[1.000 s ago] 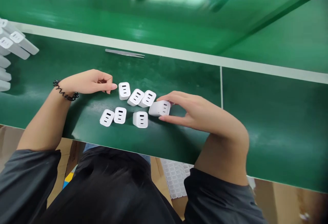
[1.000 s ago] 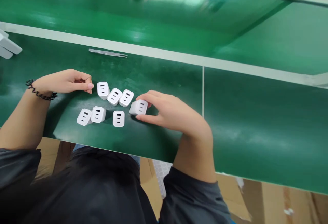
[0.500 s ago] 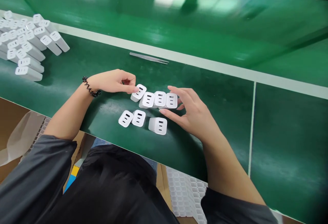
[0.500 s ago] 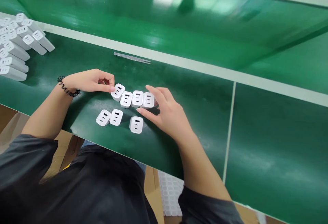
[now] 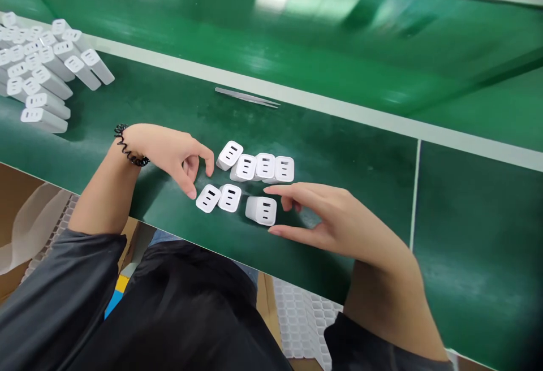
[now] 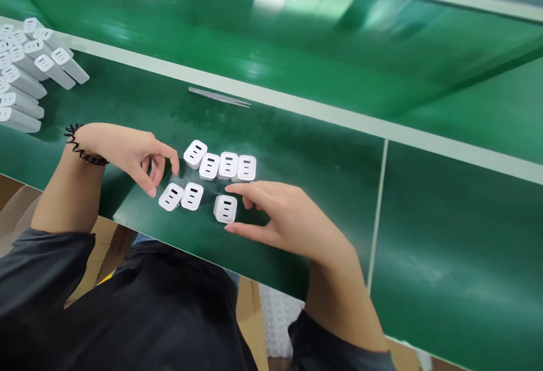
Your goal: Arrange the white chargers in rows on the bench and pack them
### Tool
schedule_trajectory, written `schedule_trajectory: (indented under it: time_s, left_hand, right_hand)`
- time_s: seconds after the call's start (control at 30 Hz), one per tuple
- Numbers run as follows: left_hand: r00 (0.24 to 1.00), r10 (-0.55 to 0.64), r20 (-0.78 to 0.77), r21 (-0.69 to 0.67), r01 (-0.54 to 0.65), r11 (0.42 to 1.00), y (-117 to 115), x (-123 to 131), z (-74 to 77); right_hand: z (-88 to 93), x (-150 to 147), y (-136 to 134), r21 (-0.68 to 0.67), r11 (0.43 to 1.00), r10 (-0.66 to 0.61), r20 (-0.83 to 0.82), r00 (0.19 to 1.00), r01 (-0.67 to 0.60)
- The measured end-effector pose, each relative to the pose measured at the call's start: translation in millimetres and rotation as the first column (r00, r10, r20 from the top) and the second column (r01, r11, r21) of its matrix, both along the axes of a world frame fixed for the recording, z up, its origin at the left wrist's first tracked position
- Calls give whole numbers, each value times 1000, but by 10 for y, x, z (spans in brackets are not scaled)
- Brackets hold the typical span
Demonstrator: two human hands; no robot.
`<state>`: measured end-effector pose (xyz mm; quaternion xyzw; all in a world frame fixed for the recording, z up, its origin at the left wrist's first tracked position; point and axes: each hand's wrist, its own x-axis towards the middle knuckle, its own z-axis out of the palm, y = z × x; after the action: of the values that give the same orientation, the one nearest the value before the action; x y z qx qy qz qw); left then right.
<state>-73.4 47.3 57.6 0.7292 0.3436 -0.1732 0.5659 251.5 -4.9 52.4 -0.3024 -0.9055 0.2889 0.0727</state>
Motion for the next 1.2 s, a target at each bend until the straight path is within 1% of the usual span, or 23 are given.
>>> schedule_trajectory:
  time_s: [0.1, 0.17, 0.27, 0.33, 0.5, 0.57, 0.63, 0.7, 0.83, 0.93, 1.03, 1.1, 1.2]
  left_hand:
    - [997, -81, -13, -10, 81, 997, -85, 88, 14]
    - [993, -107, -40, 42, 109, 993, -155, 158, 21]
    - [989, -114, -94, 150, 127, 980, -241, 247, 20]
    - [987, -124, -102, 186, 141, 972, -270, 288, 9]
    - [986, -164, -18, 160, 165, 973, -270, 361, -38]
    - [983, -182, -7, 151, 181, 972, -269, 385, -49]
    - [981, -196, -5, 160, 194, 968, -276, 403, -55]
    - [980, -199, 1, 199, 194, 961, -288, 415, -62]
    - [981, -192, 13, 273, 181, 945, -311, 434, -85]
    - [983, -183, 26, 291, 167, 942, -324, 456, -99]
    - [987, -153, 53, 257, 135, 957, -328, 465, -93]
    - [988, -142, 62, 180, 129, 975, -318, 443, -69]
    - [991, -116, 70, 61, 112, 992, -278, 355, -6]
  right_hand:
    - [-63, -47, -35, 11, 1000, 25, 47, 999, -25]
    - [-105, -99, -67, 32, 999, 20, 49, 999, -22]
    - [-162, -185, -117, 75, 997, -13, 36, 999, 10]
    - [-200, -234, -143, 101, 995, -26, 38, 999, 22]
    - [-291, -304, -175, 120, 993, -11, 46, 999, 5]
    - [-313, -313, -180, 144, 990, -10, 38, 999, 5]
    - [-312, -314, -185, 170, 985, -14, 56, 998, 5]
    - [-278, -315, -194, 204, 979, -30, 107, 994, 8]
    - [-142, -372, -238, 314, 949, -72, 227, 971, -4]
    - [-104, -495, -320, 358, 933, -58, 216, 975, -24]
    - [-200, -636, -447, 386, 922, -80, 167, 983, 9]
    - [-291, -677, -533, 404, 912, -124, 126, 984, 63]
    - [-349, -580, -622, 391, 906, -200, 49, 979, 165]
